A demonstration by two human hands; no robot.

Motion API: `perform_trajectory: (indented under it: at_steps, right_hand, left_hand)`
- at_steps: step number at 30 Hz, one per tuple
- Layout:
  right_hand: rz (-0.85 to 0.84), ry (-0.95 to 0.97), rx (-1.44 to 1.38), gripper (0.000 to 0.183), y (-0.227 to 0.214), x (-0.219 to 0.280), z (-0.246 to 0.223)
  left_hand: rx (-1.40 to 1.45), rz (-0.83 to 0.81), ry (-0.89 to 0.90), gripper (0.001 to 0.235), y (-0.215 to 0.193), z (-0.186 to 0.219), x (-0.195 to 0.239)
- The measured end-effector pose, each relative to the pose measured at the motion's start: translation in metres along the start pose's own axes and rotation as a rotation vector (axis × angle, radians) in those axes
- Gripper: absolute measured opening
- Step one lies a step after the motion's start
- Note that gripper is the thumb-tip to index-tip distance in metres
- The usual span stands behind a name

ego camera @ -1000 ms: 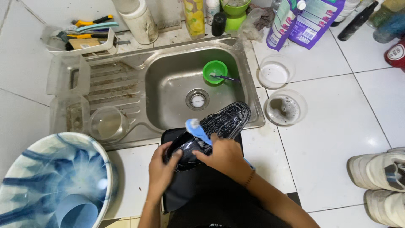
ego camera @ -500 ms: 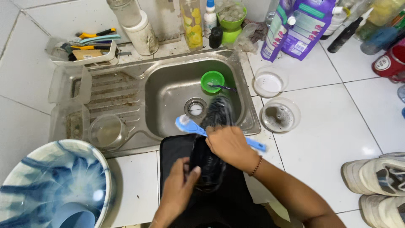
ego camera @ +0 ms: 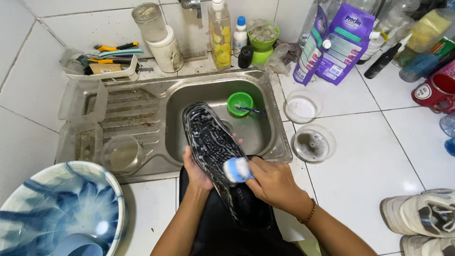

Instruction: The person scrubs a black shoe with a blue brush and soapy water over a kitchen sink. They repeatedly dip the brush into a small bowl of water and continue scrubbing the shoe's upper and sole.

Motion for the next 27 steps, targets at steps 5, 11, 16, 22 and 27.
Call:
perform_trajectory:
  at_steps: [5, 11, 16, 22, 27]
  right_hand:
    - [-0.050, 0.333, -0.333, 0.023, 0.015, 0.020, 0.032]
    - [-0.417, 0.437, -0.532, 0.044, -0.013, 0.009, 0.025]
    - [-0.370, 0.021, -0.389, 0.049, -0.039, 0.005, -0.004]
    - [-0.017, -0.379, 0.095, 0.040, -0.029, -0.028, 0.036]
    - [-0.027, -0.429, 0.123, 0.050, -0.023, -0.018, 0.010]
  left_hand:
    - [-0.088, 0.180, -0.089, 0.077, -0.005, -0.005, -0.011]
    - [-0.345, 0.319, -0.185, 0.069, -0.034, 0.005, -0.021]
    - [-0.451, 0.300, -0.240, 0.071, -0.038, 0.001, -0.014]
    - [-0.513, 0.218, -0.316, 0.061, -0.041, -0.011, 0.001]
    - [-0.519, 0.236, -0.266, 0.070, -0.038, 0.001, 0.000]
Point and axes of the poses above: each hand's wrist, its own x-axis away from the middle knuckle, its own y-axis out of the palm, z = x × y, the point moved 3 cm from there along -x, towards the middle knuckle, and after that the axes turned 14 degrees about y, right-handed, at the moved point
